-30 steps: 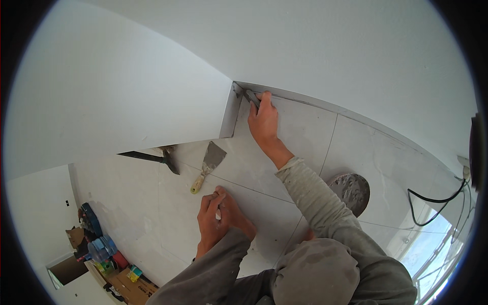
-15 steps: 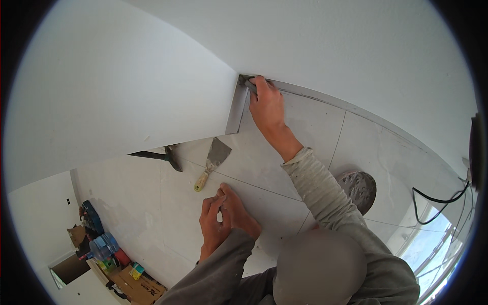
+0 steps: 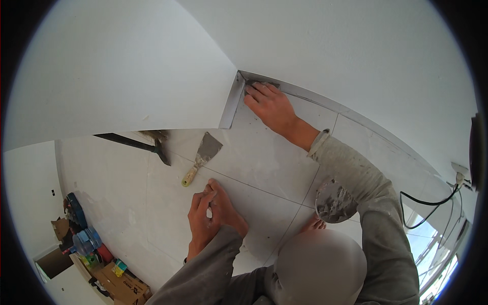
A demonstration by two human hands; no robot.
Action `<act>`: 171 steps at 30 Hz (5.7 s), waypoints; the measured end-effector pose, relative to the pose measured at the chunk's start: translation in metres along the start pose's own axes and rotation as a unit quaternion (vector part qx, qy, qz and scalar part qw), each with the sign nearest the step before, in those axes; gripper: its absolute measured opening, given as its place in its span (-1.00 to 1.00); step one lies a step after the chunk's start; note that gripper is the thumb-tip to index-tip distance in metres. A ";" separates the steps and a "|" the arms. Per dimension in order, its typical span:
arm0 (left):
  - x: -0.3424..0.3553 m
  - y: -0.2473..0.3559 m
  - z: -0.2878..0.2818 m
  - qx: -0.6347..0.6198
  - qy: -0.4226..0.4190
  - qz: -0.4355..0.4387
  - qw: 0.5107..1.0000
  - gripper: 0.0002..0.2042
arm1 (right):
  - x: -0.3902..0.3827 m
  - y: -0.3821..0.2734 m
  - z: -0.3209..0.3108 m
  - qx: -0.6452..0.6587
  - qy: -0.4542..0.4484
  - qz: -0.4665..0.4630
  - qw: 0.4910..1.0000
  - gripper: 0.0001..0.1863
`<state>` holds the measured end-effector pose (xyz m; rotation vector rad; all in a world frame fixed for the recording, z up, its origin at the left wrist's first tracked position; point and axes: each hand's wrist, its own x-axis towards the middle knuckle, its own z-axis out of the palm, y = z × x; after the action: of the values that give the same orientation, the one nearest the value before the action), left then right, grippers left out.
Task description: The person applies grout to tile joints using a rubber trowel and a putty knife, spreading material along floor seams and at the base of the wall.
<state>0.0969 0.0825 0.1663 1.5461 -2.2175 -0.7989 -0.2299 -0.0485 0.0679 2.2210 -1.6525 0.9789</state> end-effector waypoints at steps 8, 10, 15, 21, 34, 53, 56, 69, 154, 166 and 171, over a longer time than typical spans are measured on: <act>0.004 0.004 0.010 -0.003 0.021 0.027 0.999 -0.66 | 0.021 -0.010 0.000 -0.218 -0.311 -0.144 0.914 -0.83; 0.008 0.008 0.002 0.005 0.024 0.027 0.999 -0.66 | 0.023 -0.018 -0.013 -0.221 -0.339 -0.132 0.905 -0.80; 0.013 0.014 0.014 -0.015 0.009 0.001 1.000 -0.68 | -0.025 0.003 -0.061 -0.294 -0.388 -0.121 0.865 -0.73; 0.007 0.005 0.006 -0.017 0.014 -0.003 1.000 -0.67 | -0.073 0.018 -0.103 -0.317 -0.400 -0.122 0.851 -0.72; 0.021 0.020 0.020 -0.042 0.002 0.060 0.997 -0.70 | -0.125 0.018 -0.245 -0.054 -0.358 0.279 0.890 -0.77; 0.035 0.081 0.177 0.156 -0.266 0.554 0.773 -0.38 | -0.356 -0.144 -0.293 -0.028 -0.212 0.233 0.949 -0.64; 0.033 0.072 0.176 0.172 -0.258 0.552 0.774 -0.37 | -0.370 -0.153 -0.309 -0.033 -0.219 0.223 0.950 -0.65; 0.036 0.044 0.127 0.157 -0.277 0.544 0.777 -0.47 | -0.187 -0.096 -0.236 0.202 0.036 0.499 0.842 -0.65; 0.072 -0.073 0.050 0.183 -0.048 0.018 0.982 -0.31 | -0.041 -0.126 0.030 0.308 0.012 0.404 0.861 -0.71; 0.075 -0.057 0.047 0.183 -0.035 0.045 0.981 -0.43 | -0.039 -0.115 0.046 0.283 0.015 0.379 0.881 -0.71; 0.087 -0.050 0.049 0.167 -0.011 0.085 0.982 -0.45 | -0.032 -0.117 0.022 0.332 0.009 0.439 0.834 -0.70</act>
<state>0.0759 0.0017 0.0930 1.4619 -2.5608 -0.4104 -0.1204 0.0061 0.0571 1.6315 -2.7131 2.0326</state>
